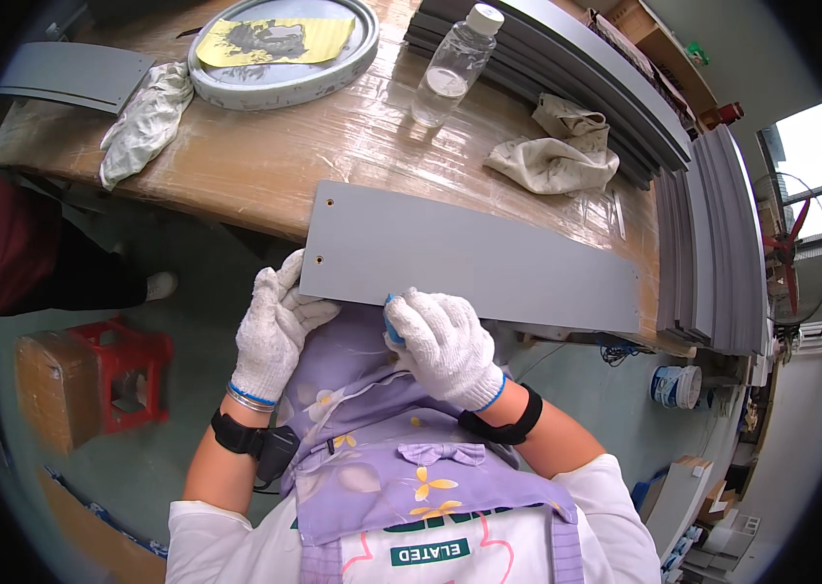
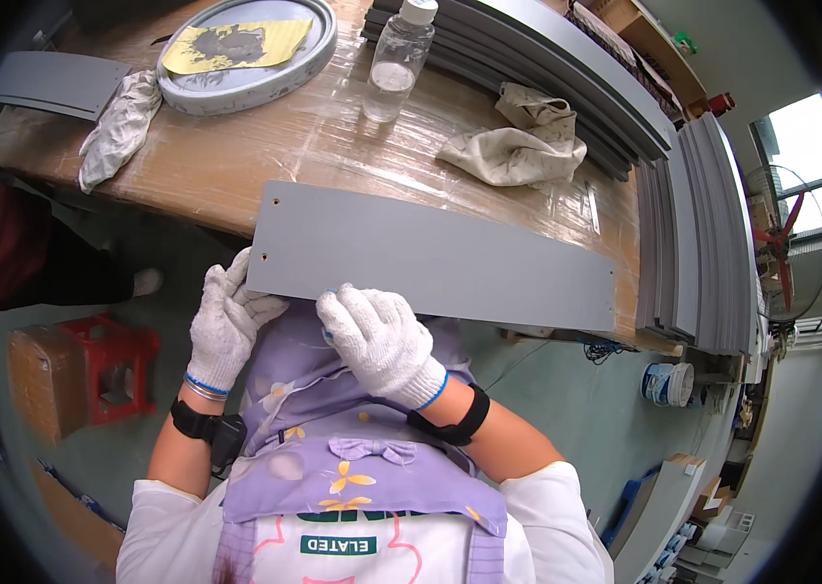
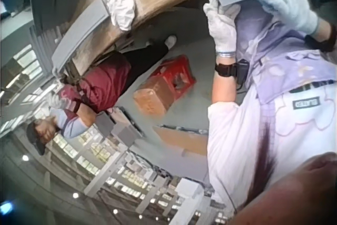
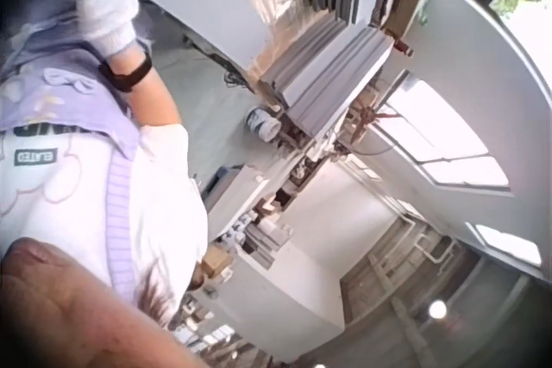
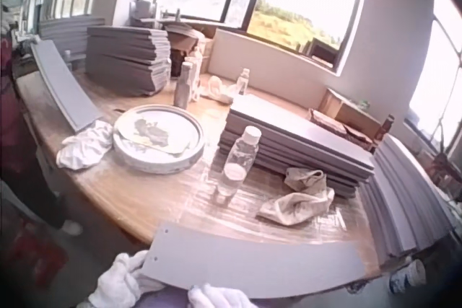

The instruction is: The person cleans a grey rectangular panel with a cloth, then uses a small metal tool to scrape the surface and edges. They proceed to sand the panel's edges and corners with a blue block, wiping the surface with a cloth between steps. The person flips the panel to work on the other side, repeating the scraping and sanding process before placing the finished panel on a stack.

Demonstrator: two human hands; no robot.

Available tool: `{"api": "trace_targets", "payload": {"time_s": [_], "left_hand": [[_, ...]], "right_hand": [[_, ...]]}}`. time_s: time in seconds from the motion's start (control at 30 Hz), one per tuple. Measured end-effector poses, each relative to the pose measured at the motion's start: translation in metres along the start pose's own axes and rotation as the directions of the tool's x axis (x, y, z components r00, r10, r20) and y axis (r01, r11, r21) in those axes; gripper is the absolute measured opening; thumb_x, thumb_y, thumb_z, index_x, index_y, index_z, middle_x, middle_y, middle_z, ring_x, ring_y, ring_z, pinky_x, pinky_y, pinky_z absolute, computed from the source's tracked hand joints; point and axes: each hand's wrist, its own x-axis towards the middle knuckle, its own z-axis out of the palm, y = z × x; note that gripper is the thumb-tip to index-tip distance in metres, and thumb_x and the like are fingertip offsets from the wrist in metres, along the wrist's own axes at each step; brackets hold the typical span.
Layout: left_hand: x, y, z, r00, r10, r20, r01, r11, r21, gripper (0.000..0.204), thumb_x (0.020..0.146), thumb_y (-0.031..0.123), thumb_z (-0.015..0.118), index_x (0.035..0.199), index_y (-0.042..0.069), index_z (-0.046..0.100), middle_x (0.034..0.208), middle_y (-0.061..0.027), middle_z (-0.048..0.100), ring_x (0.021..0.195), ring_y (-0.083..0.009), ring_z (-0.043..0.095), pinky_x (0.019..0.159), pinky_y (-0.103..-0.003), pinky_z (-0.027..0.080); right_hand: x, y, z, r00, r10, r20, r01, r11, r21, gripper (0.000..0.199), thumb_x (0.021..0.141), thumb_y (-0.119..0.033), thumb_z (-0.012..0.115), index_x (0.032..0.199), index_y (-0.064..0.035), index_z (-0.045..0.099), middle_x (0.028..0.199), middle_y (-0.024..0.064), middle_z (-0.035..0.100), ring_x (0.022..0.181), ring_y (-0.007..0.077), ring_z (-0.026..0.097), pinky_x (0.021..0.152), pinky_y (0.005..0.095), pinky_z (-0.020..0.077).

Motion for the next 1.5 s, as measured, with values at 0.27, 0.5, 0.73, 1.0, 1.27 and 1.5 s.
{"api": "trace_targets", "payload": {"time_s": [0.27,0.5,0.73,1.0,1.27,1.5], "left_hand": [[-0.002,0.008,-0.004,0.998,0.005,0.057,-0.002,0.999,-0.039,0.070,0.105,0.055,0.031,0.145,-0.001,0.042,0.128,-0.0169,0.062,0.101,-0.0262,0.067,0.093,-0.042,0.053],[-0.001,0.002,-0.011,0.995,0.018,0.100,-0.007,0.994,-0.110,0.081,0.102,0.063,0.027,0.144,-0.004,0.041,0.131,-0.0194,0.060,0.112,-0.0319,0.064,0.102,-0.045,0.048],[-0.006,0.010,-0.006,0.989,-0.021,0.145,0.034,0.995,-0.091,0.088,0.099,0.071,0.021,0.147,-0.001,0.041,0.132,-0.0196,0.061,0.113,-0.0332,0.064,0.104,-0.046,0.046],[-0.009,0.009,-0.002,0.991,0.110,0.072,-0.119,0.982,0.145,0.087,0.099,0.070,0.024,0.145,0.000,0.045,0.128,-0.0171,0.063,0.113,-0.0267,0.064,0.102,-0.039,0.048],[-0.007,0.005,-0.012,0.993,-0.016,0.115,0.026,0.996,-0.085,0.083,0.101,0.066,0.023,0.144,-0.002,0.044,0.128,-0.0196,0.062,0.112,-0.0302,0.064,0.100,-0.042,0.049],[-0.004,0.000,-0.002,0.999,0.008,0.035,0.003,0.950,-0.311,0.081,0.103,0.064,0.024,0.143,-0.002,0.044,0.137,-0.0203,0.056,0.128,-0.0262,0.053,0.109,-0.040,0.043]], "right_hand": [[-0.032,0.017,-0.029,0.991,0.042,0.125,-0.031,0.995,-0.091,0.069,0.063,-0.012,0.081,0.127,-0.0056,0.057,0.115,0.0164,0.063,0.097,0.0332,0.062,0.085,0.0439,0.0489],[0.061,-0.034,0.029,0.980,-0.158,0.120,0.147,0.984,0.095,0.065,0.067,-0.016,0.080,0.127,-0.0056,0.056,0.115,0.0153,0.062,0.097,0.0323,0.062,0.085,0.0438,0.0489],[0.057,-0.031,0.018,0.961,-0.157,0.225,0.156,0.987,0.023,0.064,0.068,-0.015,0.079,0.128,-0.0062,0.056,0.115,0.0143,0.061,0.097,0.0319,0.062,0.084,0.0442,0.0488],[0.085,-0.051,0.037,0.931,-0.271,0.245,0.270,0.962,0.039,0.054,0.077,-0.018,0.071,0.128,-0.0035,0.056,0.116,0.0154,0.061,0.097,0.0293,0.062,0.083,0.0420,0.0489],[0.045,-0.030,0.010,0.964,-0.158,0.212,0.166,0.986,-0.020,0.055,0.071,-0.016,0.075,0.123,-0.0059,0.059,0.111,0.0125,0.062,0.093,0.0287,0.062,0.079,0.0412,0.0487],[0.073,-0.039,0.023,0.954,-0.234,0.189,0.230,0.972,0.044,0.053,0.075,-0.020,0.063,0.125,-0.0042,0.055,0.110,0.0128,0.059,0.094,0.0240,0.060,0.079,0.0375,0.0499]]}}
